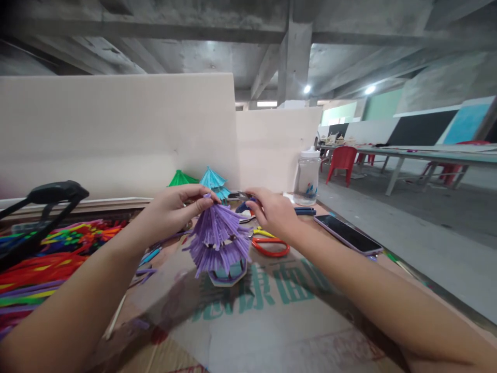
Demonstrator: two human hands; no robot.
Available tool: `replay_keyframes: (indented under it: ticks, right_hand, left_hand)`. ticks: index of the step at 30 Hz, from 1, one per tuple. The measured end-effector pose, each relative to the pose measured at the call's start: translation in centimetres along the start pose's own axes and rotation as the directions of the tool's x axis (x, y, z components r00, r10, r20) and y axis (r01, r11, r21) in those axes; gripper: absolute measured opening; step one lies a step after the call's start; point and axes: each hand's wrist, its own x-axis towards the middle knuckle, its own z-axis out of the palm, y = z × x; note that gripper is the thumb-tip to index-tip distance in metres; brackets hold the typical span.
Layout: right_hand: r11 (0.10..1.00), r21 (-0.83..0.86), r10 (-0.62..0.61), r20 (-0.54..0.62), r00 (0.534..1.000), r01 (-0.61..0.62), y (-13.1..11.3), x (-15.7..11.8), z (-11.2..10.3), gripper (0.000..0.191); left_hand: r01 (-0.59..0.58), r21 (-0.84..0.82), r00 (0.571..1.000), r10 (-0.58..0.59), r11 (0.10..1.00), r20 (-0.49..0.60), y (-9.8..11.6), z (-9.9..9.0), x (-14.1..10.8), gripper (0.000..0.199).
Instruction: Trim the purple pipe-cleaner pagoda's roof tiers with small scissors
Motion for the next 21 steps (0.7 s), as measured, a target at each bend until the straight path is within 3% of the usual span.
replay_keyframes:
  ticks: [4,8,15,21]
  right_hand:
    - [0.998,-0.023,0.07,0.234,0.97,-0.066,1.8,-1.8,4.5,0.03]
    - [0.993,-0.058,0.116,0.44,0.89,-0.101,2.8,-3.4,6.6,0.036]
    - [0.967,-0.107,0.252,0.559,0.79,-0.233,3.2,-3.3,7.1,0.037]
    - [0.957,-0.104,0.278,0.584,0.763,-0.27,3.1,-3.0,7.2,0.037]
  left_hand:
    - [0.023,-0.033,1.0,-0.022,0.999,0.022,-0.7,0.0,0.1,0.027]
    - [0.058,-0.018,0.997,-0.057,0.998,0.048,-0.6,0.2,0.1,0.021]
    - [0.086,0.052,0.993,-0.09,0.995,0.076,0.0,1.3,-0.2,0.017]
    - [0.064,0.003,0.991,-0.064,0.998,0.121,0.0,1.3,-0.3,0.022]
